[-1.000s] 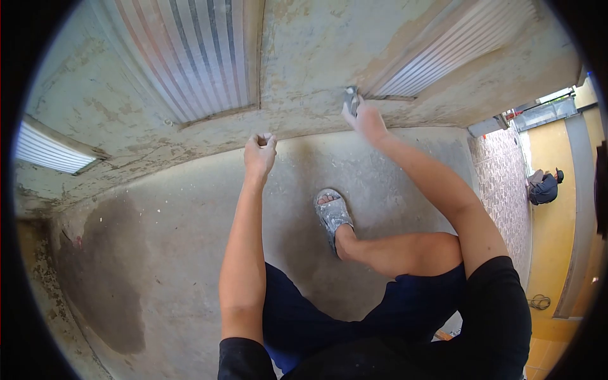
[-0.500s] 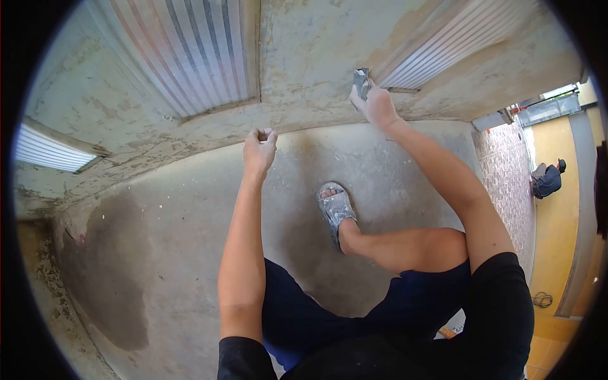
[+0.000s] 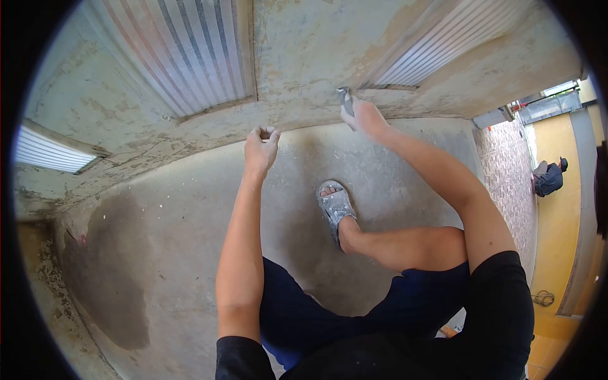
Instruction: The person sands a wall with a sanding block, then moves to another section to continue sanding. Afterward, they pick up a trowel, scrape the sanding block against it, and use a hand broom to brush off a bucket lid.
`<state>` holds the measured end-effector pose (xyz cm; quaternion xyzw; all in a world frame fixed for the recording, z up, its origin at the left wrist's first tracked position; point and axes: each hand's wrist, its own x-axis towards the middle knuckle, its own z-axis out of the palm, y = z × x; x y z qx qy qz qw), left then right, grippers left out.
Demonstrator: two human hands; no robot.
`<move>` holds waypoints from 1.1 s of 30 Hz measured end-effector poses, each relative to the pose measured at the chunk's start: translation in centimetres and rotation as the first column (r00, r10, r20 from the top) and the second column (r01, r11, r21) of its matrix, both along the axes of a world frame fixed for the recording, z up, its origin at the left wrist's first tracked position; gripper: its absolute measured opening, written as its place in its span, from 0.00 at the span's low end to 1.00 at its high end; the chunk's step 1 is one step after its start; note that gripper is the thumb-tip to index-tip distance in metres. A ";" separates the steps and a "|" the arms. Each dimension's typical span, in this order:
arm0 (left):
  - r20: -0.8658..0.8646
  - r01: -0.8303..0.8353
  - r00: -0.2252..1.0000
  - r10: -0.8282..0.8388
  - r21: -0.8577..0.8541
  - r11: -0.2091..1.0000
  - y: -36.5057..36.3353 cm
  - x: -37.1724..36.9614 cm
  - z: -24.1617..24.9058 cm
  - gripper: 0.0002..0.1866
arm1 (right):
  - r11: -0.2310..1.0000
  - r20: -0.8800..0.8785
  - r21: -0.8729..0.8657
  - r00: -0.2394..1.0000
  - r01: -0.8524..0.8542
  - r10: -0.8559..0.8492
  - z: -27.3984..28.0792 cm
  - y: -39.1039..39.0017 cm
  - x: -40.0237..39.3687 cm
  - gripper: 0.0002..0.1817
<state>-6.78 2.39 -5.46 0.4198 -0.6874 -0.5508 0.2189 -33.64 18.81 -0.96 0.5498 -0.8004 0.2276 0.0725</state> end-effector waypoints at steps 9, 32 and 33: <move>0.061 -0.041 0.997 0.041 0.009 0.999 -1.2 1.6 -0.3 0.16 | 0.884 0.019 -0.453 0.993 0.115 -0.119 12.2 -4.1 3.9 0.17; 0.515 0.565 0.717 -0.470 -0.033 0.825 -0.1 5.8 3.4 0.29 | 0.825 0.349 0.401 0.899 -0.399 0.265 3.5 -6.0 14.7 0.18; 0.522 0.557 0.718 -0.461 -0.033 0.830 -0.7 6.4 3.1 0.29 | 0.833 0.301 0.467 0.939 -0.295 0.164 2.8 -6.3 13.7 0.18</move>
